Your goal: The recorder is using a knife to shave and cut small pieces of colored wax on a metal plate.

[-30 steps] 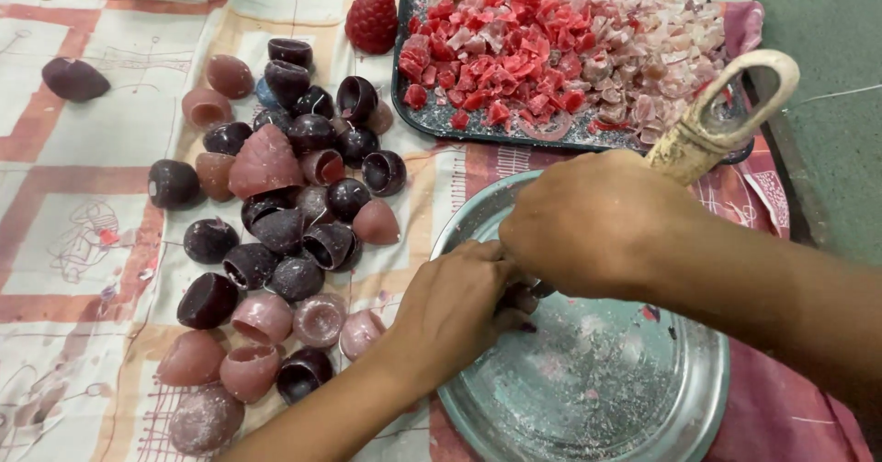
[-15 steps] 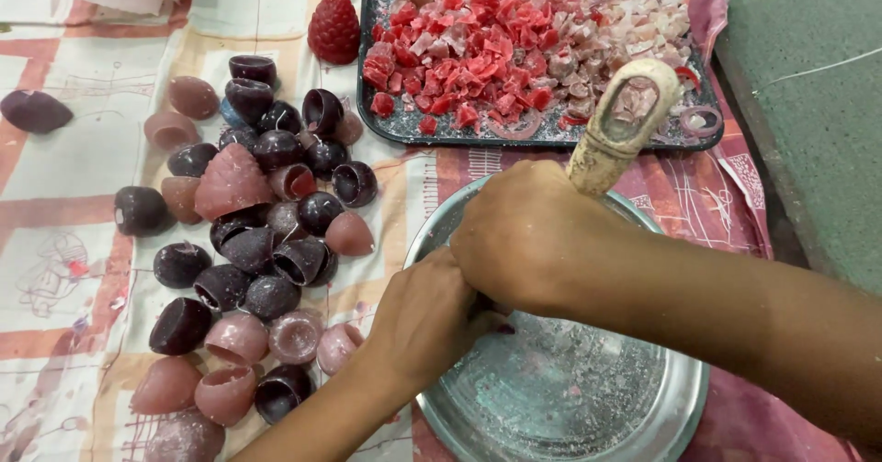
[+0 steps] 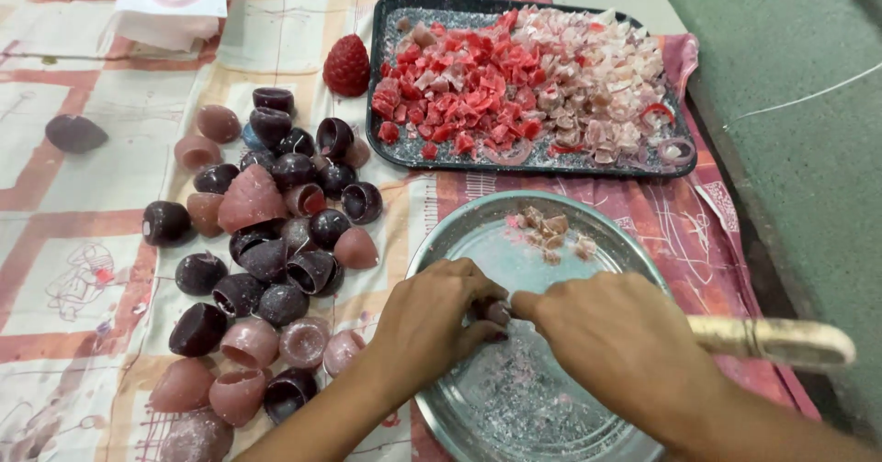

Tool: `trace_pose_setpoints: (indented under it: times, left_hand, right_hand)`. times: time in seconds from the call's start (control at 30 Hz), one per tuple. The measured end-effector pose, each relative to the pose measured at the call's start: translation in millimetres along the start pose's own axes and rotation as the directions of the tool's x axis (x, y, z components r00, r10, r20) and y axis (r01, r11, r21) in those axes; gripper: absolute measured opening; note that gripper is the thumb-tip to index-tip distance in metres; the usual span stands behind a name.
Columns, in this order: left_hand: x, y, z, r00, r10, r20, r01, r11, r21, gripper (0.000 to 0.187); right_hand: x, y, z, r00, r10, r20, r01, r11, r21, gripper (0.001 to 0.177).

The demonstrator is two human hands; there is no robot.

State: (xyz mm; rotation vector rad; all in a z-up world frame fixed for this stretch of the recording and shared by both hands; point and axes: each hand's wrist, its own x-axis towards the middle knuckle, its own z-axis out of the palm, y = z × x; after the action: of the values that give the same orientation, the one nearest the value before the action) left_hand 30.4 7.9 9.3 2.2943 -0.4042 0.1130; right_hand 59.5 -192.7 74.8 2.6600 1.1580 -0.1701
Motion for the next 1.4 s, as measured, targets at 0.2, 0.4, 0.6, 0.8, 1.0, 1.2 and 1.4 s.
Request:
trace_pose_setpoints:
  times: [0.2,0.4,0.6,0.8,1.0,1.2,1.4]
  left_hand:
    - [2,-6,-4,0.997,0.03,0.069,-0.023,0.994,-0.106,0.034]
    - [-3,-13,-5,0.99,0.047,0.137,-0.037,0.997,-0.073,0.047]
    - [-4,-3,-5,0.996,0.047,0.082,-0.051,0.997,0.052,0.051]
    - [-5,-18,-1,0.984,0.179,0.016,-0.177,0.979,-0.1,0.055]
    - [-1,-19,-8,0.979,0.181,0.096,-0.175,0.982,-0.073,0.034]
    - [-3,-14,-8,0.982,0.187,0.028,-0.186,0.981,-0.059,0.032]
    - [-4,-16,-3,0.987,0.162,0.013,-0.161,0.985,-0.057,0.028]
  right_hand:
    - [-22,30,51,0.976,0.194,0.098,-0.217,0.86,0.461,0.024]
    - [-34,39,45,0.977,0.199,0.073,-0.208,0.836,0.509,0.031]
    - [-39,32,30,0.932,0.243,0.27,-0.333,0.869,0.366,0.027]
    - [-14,8,-6,0.861,0.368,0.352,-0.451,0.871,0.193,0.03]
    - [-22,9,-2,0.903,0.326,0.28,-0.389,0.897,0.209,0.028]
    - [4,-8,-51,0.891,0.191,0.412,-0.204,0.979,-0.012,0.023]
    - [41,-12,-78,0.928,0.039,0.371,-0.003,0.995,-0.098,0.017]
